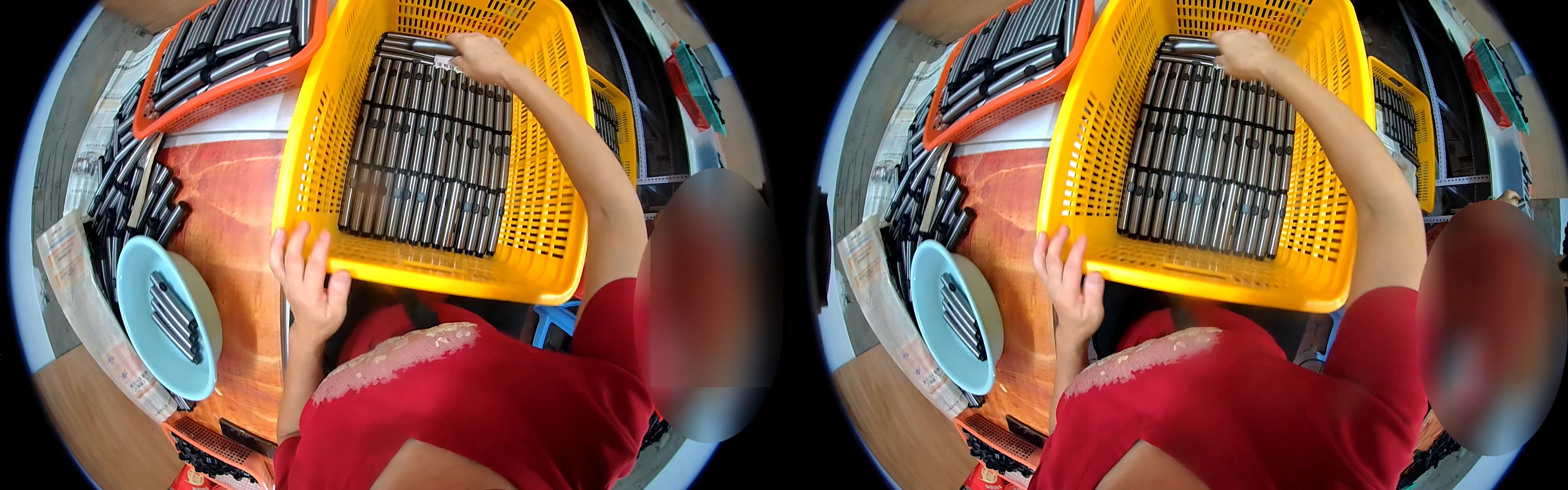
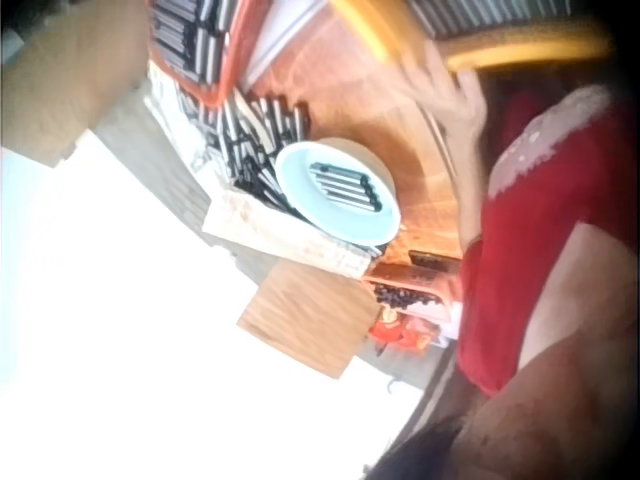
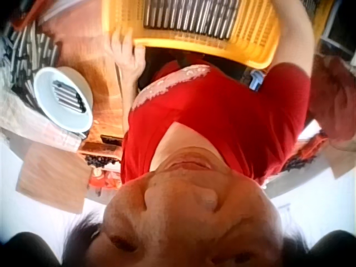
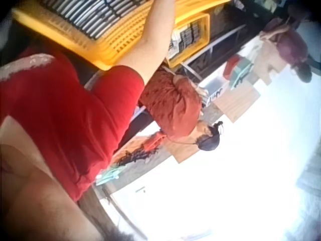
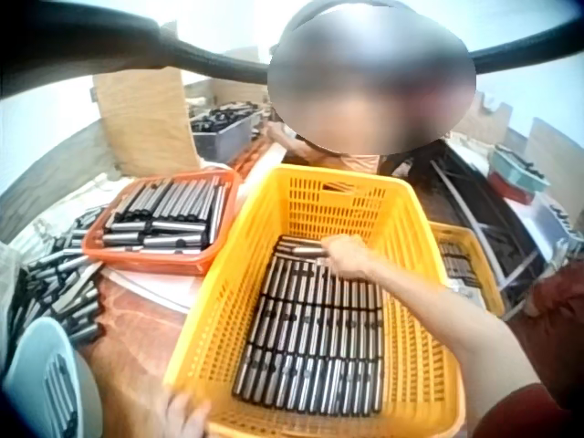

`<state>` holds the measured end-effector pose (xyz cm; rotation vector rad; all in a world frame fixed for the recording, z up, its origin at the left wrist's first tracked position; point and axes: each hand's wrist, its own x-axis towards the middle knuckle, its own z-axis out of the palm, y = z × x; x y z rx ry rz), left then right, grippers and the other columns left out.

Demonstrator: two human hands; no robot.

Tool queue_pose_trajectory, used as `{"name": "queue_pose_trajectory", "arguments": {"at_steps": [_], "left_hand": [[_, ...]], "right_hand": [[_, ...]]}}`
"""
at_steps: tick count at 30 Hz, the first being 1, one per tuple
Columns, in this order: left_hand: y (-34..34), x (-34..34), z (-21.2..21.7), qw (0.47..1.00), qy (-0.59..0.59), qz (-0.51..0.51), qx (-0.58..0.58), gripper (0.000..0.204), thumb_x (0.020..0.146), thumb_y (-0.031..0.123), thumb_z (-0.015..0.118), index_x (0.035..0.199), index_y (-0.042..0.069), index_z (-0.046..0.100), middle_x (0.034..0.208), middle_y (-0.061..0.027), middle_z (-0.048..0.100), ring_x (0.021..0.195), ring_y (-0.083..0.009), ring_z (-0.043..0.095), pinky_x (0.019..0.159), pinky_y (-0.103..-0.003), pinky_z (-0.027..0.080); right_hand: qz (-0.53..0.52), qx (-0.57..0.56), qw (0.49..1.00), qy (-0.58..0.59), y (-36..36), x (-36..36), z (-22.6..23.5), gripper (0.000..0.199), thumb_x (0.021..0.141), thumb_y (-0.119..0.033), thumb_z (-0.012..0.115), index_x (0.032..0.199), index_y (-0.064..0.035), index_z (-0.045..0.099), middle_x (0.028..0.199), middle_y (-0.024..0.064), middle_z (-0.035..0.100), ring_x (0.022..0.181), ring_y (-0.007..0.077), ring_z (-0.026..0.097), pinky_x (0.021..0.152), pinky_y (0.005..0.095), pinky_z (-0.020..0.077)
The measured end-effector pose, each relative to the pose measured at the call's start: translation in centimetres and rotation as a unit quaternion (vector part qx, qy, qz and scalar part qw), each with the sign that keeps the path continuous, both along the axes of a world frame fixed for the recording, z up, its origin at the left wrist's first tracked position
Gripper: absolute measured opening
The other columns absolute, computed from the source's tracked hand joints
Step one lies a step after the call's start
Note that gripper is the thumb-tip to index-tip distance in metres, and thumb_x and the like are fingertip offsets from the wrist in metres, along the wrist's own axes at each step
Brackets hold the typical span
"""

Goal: The person picks up cylindrical metal rods from a bowl and table, places them into a yellow basket, and lines the basket with newspaper. The rods are arranged neatly inside the basket.

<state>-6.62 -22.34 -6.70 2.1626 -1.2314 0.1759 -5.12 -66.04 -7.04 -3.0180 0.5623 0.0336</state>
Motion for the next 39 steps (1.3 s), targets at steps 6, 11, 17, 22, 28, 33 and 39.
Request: {"name": "queue_pose_trajectory", "arguments": {"at_steps": [6, 11, 17, 22, 28, 33, 39], "left_hand": [[0.4, -0.5, -0.7, 0.998, 0.029, 0.026, 0.054, 0.042, 0.083, 0.030, 0.054, 0.113, 0.001, 0.059, 0.124, -0.0167, 0.048, 0.129, -0.0408, 0.026, 0.107, -0.051, 0.020], [0.3, -0.8, -0.5, 0.994, 0.032, 0.043, 0.093, 0.042, 0.087, 0.037, 0.047, 0.109, 0.004, 0.058, 0.119, -0.0160, 0.050, 0.126, -0.0358, 0.031, 0.109, -0.051, 0.016], [-0.2, -0.7, -0.4, 0.993, 0.028, 0.049, 0.104, 0.041, 0.091, 0.039, 0.040, 0.107, 0.004, 0.054, 0.110, -0.0151, 0.052, 0.114, -0.0298, 0.043, 0.110, -0.052, 0.014], [-0.6, -0.4, -0.8, 0.996, -0.010, 0.037, 0.080, 0.042, 0.092, 0.039, 0.038, 0.105, 0.002, 0.054, 0.107, -0.0114, 0.054, 0.108, -0.0284, 0.047, 0.110, -0.052, 0.015], [-2.3, -0.7, 1.2, 0.994, -0.023, 0.022, 0.103, 0.030, 0.093, 0.025, 0.040, 0.123, 0.022, 0.040, 0.107, -0.0123, 0.053, 0.101, -0.0323, 0.050, 0.103, -0.059, 0.022], [-2.6, -0.6, 0.3, 0.998, -0.037, 0.017, 0.045, 0.028, 0.091, 0.026, 0.043, 0.119, 0.020, 0.045, 0.106, -0.0136, 0.055, 0.101, -0.0333, 0.051, 0.104, -0.058, 0.022], [-0.1, -0.9, -1.0, 0.995, 0.047, 0.058, 0.060, 0.041, 0.086, 0.039, 0.051, 0.104, 0.003, 0.061, 0.112, -0.0132, 0.054, 0.126, -0.0359, 0.031, 0.109, -0.048, 0.016]], "right_hand": [[-0.230, 0.018, 0.970, 0.081, -10.9, 0.7, -10.0, 0.031, 0.081, -0.017, 0.057, 0.111, -0.0113, 0.058, 0.112, 0.0133, 0.061, 0.107, 0.0311, 0.056, 0.086, 0.0488, 0.0447], [-0.287, 0.047, 0.954, 0.072, -12.6, -0.1, -16.5, 0.035, 0.080, -0.016, 0.058, 0.115, -0.0184, 0.059, 0.116, 0.0113, 0.060, 0.112, 0.0306, 0.052, 0.090, 0.0510, 0.0376], [-0.321, 0.087, 0.943, 0.010, -14.5, -1.2, -20.9, 0.024, 0.082, -0.010, 0.054, 0.105, -0.0140, 0.062, 0.111, 0.0094, 0.060, 0.111, 0.0308, 0.051, 0.088, 0.0507, 0.0322], [-0.304, 0.082, 0.947, 0.070, -15.5, -1.7, -23.2, 0.046, 0.082, -0.003, 0.045, 0.123, -0.0198, 0.053, 0.120, 0.0098, 0.056, 0.116, 0.0290, 0.049, 0.096, 0.0518, 0.0303], [-0.304, 0.108, 0.939, 0.117, -14.9, -2.0, -21.7, 0.048, 0.086, -0.022, 0.041, 0.134, -0.0228, 0.044, 0.132, 0.0115, 0.049, 0.125, 0.0270, 0.044, 0.102, 0.0591, 0.0236], [-0.273, -0.024, 0.962, 0.008, -10.9, -0.1, -21.9, 0.041, 0.082, -0.022, 0.047, 0.120, -0.0073, 0.055, 0.123, 0.0205, 0.054, 0.117, 0.0314, 0.050, 0.098, 0.0543, 0.0338], [-0.037, 0.135, 0.959, 0.245, 3.9, 4.8, -12.5, 0.012, 0.083, -0.008, 0.052, 0.084, -0.0029, 0.062, 0.080, 0.0141, 0.062, 0.073, 0.0210, 0.062, 0.063, 0.0308, 0.0543]]}}
